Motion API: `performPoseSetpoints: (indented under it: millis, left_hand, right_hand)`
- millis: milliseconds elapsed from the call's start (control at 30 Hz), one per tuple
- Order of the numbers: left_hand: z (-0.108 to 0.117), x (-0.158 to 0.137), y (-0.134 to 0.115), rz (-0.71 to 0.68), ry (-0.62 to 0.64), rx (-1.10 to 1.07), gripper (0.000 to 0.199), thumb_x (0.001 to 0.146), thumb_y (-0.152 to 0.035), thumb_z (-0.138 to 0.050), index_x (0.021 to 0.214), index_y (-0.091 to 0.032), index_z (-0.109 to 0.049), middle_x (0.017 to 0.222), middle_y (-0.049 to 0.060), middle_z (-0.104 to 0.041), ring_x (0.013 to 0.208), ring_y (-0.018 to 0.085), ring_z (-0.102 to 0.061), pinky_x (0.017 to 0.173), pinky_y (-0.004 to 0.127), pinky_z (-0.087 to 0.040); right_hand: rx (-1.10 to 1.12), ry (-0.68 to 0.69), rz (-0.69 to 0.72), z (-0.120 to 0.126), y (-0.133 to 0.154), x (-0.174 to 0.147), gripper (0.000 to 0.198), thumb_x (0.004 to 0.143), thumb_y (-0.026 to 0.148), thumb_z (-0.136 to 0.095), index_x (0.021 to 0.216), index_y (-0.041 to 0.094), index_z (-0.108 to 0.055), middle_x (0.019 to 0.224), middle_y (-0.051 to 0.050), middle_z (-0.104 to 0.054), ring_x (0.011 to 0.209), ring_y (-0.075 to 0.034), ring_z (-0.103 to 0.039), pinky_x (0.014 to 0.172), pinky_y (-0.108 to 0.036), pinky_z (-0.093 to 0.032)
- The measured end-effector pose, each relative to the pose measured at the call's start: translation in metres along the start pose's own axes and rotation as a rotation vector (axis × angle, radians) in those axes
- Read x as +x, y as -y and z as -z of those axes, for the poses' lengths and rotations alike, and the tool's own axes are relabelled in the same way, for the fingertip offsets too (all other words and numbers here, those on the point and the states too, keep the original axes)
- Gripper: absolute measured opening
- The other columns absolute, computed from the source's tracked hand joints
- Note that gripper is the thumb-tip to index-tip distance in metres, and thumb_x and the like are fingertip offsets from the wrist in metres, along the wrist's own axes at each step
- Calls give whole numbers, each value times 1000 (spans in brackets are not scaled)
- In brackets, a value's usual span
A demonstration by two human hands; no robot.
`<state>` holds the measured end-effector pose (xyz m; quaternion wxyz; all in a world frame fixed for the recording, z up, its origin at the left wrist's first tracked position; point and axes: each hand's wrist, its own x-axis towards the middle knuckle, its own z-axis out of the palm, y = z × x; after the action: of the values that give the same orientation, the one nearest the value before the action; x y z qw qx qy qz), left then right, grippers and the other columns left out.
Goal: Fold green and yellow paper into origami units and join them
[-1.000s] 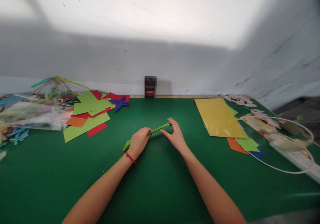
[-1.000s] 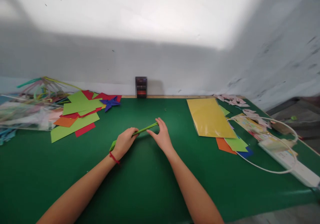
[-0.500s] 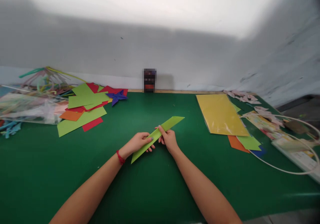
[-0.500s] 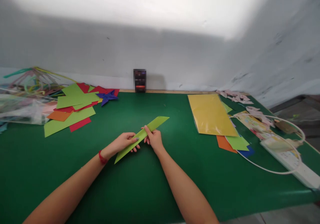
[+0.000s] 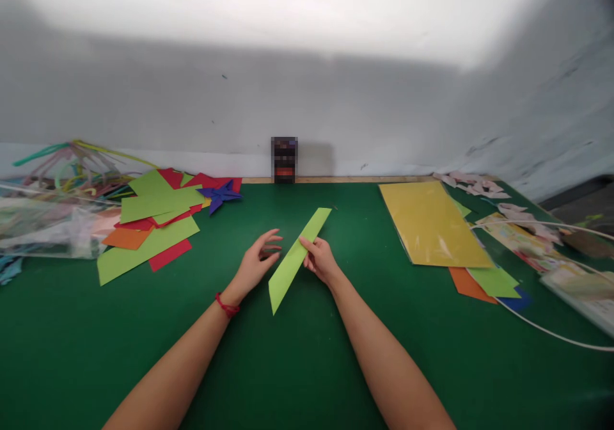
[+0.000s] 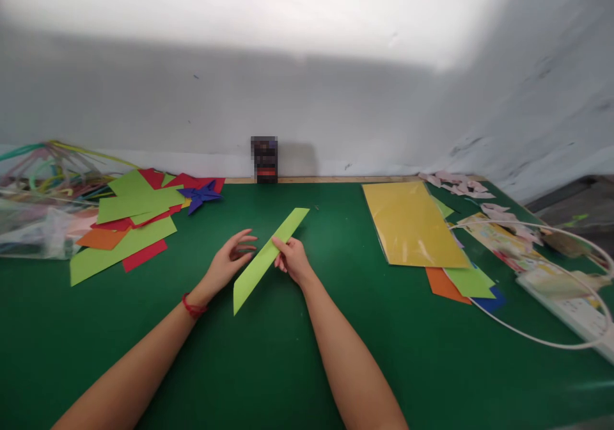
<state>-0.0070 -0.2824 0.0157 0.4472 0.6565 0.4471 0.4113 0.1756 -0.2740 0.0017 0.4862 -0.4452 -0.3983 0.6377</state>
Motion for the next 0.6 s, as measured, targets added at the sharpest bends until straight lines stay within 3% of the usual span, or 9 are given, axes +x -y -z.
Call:
performPoseSetpoints:
  millis: [133, 233, 300, 433, 600]
  left_hand:
    - [-7, -10, 6, -398, 30, 433, 30, 85, -22, -52, 114, -28, -59, 121, 6, -54, 109, 20, -54, 91, 37, -46]
    - [-8, -17, 6, -605, -45, 569, 30, 87, -18, -48, 114, -27, -59, 115, 8, -58, 105, 20, -56, 87, 40, -48]
    - [-9, -19, 4, -675, -77, 596, 33, 86, -15, -51, 117, -24, -57, 116, 10, -58, 107, 22, -54, 88, 42, -47]
    - [-9, -20, -2, -813, 12, 629, 38, 84, -9, -52, 121, -20, -52, 112, 9, -63, 107, 20, -55, 92, 43, -45]
    - [-10, -22, -9, -840, 49, 717, 34, 84, -6, -51, 114, -18, -56, 100, 6, -67, 96, 18, -60, 93, 41, -44]
  right_hand:
    - [12, 99, -53, -2, -1, -3, 35, 71, 49, -63, 64, 16, -55, 33, 3, -53, 21, -5, -34, 23, -16, -21]
    - [30, 115, -62, -4, -4, -6, 39, 75, 53, -58, 66, 16, -55, 36, 2, -55, 22, -6, -38, 23, -16, -24]
    - [41, 112, -56, -5, -7, -6, 39, 75, 54, -57, 67, 16, -54, 39, 2, -56, 24, -7, -42, 23, -15, -26]
    - [43, 115, -36, -5, -9, -8, 35, 73, 49, -62, 64, 16, -53, 40, 4, -53, 26, -6, -41, 24, -17, -27]
    - [23, 85, 26, -8, -9, -12, 29, 71, 44, -66, 76, 16, -60, 56, 3, -59, 36, -6, -46, 31, -18, -35]
